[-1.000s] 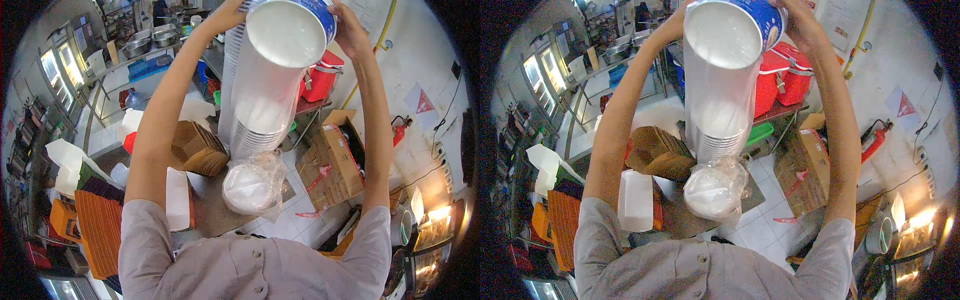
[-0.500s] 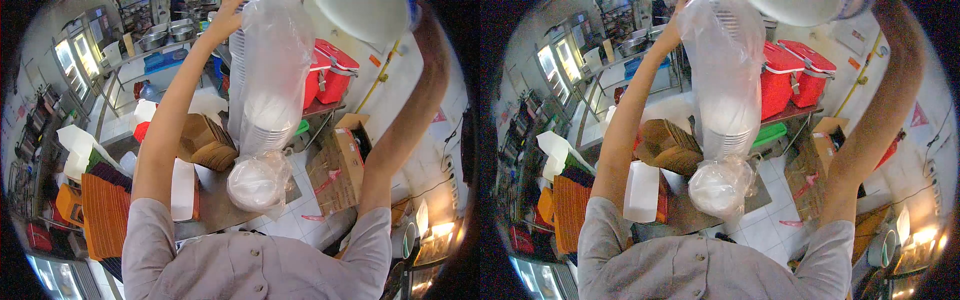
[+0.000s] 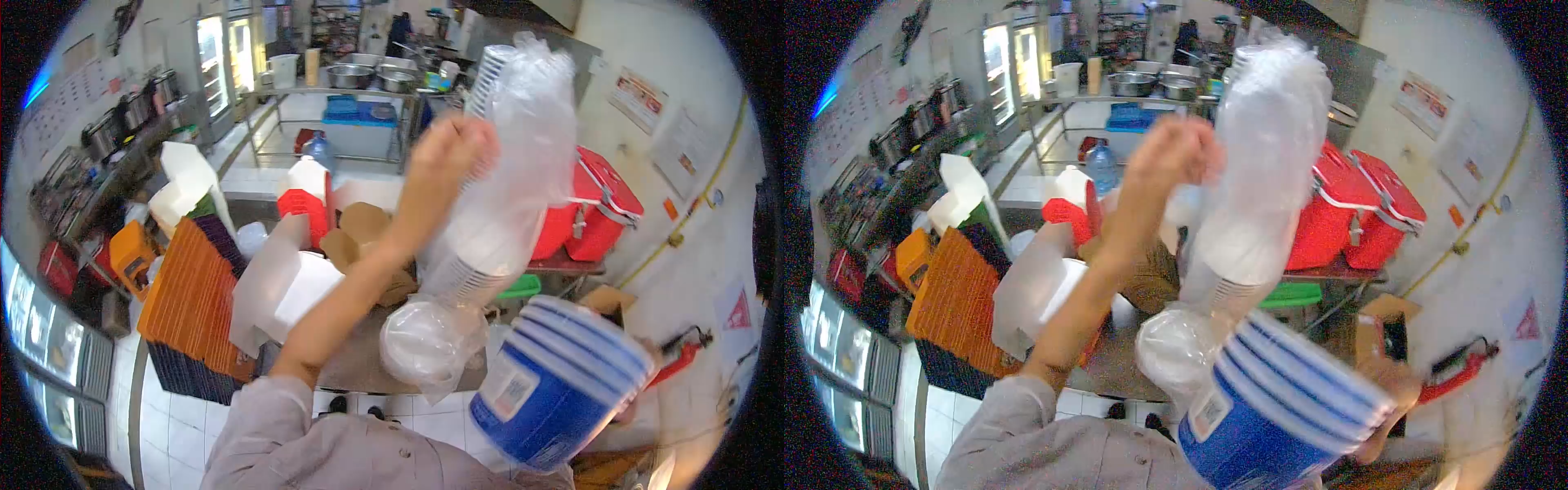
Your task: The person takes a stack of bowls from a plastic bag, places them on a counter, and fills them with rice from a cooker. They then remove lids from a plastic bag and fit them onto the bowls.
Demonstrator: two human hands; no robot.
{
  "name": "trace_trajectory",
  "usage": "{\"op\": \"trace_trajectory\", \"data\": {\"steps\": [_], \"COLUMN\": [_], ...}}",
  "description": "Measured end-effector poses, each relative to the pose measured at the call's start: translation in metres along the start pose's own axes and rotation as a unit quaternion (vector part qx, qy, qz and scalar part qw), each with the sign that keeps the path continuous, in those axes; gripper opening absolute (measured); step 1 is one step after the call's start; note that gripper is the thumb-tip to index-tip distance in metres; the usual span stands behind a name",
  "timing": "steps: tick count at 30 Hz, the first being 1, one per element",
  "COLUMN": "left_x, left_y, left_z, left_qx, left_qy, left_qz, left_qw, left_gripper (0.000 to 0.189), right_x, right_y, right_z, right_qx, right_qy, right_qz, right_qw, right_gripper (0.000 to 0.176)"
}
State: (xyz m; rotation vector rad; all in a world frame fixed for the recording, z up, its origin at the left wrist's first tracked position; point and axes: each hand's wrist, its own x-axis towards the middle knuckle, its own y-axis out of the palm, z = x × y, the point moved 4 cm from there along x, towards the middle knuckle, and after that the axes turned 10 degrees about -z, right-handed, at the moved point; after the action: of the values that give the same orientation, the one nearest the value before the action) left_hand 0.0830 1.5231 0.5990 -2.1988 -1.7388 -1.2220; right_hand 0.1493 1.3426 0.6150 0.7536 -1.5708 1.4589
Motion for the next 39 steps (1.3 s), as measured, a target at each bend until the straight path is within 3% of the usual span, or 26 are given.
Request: {"op": "trace_trajectory", "data": {"steps": [1, 3, 5, 8, 11, 14, 15, 18, 21, 22, 26, 27, 32, 39], "left_x": [-0.028, -0.084, -0.123, -0.185, -0.241, -0.292, -0.311, -0.374, -0.429, -0.448, -0.472, -0.477, -0.499, -0.521], "left_y": [0.002, 0.005, -0.002, -0.035, -0.067, -0.109, -0.123, -0.169, -0.219, -0.229, -0.241, -0.249, -0.312, -0.475], "left_z": [0.000, -0.019, -0.049, -0.056, -0.095, -0.135, -0.149, -0.192, -0.255, -0.273, -0.341, -0.351, -0.387, -0.427], "left_qx": [-0.016, 0.260, 0.374, 0.146, 0.022, 0.135, 0.113, 0.089, 0.117, 0.124, 0.125, 0.108, 0.028, 0.084], "left_qy": [-0.073, 0.133, 0.062, -0.185, -0.283, -0.254, -0.264, -0.282, -0.222, -0.191, -0.169, -0.153, -0.098, -0.206], "left_qz": [0.027, 0.024, 0.162, 0.217, 0.203, 0.107, 0.057, -0.132, -0.238, -0.322, -0.483, -0.500, -0.589, -0.532], "left_qw": [0.997, 0.956, 0.911, 0.947, 0.937, 0.952, 0.956, 0.946, 0.938, 0.919, 0.850, 0.845, 0.801, 0.817], "left_gripper": [0.027, 0.046, 0.070, 0.086, 0.102, 0.117, 0.120, 0.129, 0.127, 0.126, 0.117, 0.117, 0.115, 0.113], "right_x": [-0.013, -0.039, -0.058, -0.072, -0.067, -0.082, -0.076, -0.034, 0.001, 0.007, 0.037, 0.045, 0.078, 0.105], "right_y": [-0.003, -0.008, -0.008, 0.015, 0.054, 0.083, 0.093, 0.162, 0.244, 0.269, 0.346, 0.362, 0.441, 0.591], "right_z": [-0.002, -0.005, -0.006, -0.004, 0.002, 0.026, 0.044, 0.096, 0.146, 0.163, 0.216, 0.226, 0.250, 0.237], "right_qx": [0.046, 0.134, 0.214, 0.331, 0.437, 0.530, 0.560, 0.505, 0.548, 0.558, 0.615, 0.632, 0.668, 0.666], "right_qy": [-0.005, -0.008, -0.012, -0.022, -0.028, -0.035, -0.037, 0.088, 0.064, 0.068, 0.051, 0.040, 0.037, 0.021], "right_qz": [0.004, 0.016, 0.028, 0.051, 0.082, 0.110, 0.118, 0.197, 0.216, 0.228, 0.304, 0.330, 0.304, 0.376], "right_qw": [0.999, 0.991, 0.976, 0.942, 0.895, 0.840, 0.819, 0.836, 0.806, 0.795, 0.726, 0.700, 0.679, 0.644], "right_gripper": [0.029, 0.028, 0.027, 0.025, 0.025, 0.025, 0.025, 0.024, 0.013, 0.017, 0.028, 0.029, 0.017, 0.027]}}
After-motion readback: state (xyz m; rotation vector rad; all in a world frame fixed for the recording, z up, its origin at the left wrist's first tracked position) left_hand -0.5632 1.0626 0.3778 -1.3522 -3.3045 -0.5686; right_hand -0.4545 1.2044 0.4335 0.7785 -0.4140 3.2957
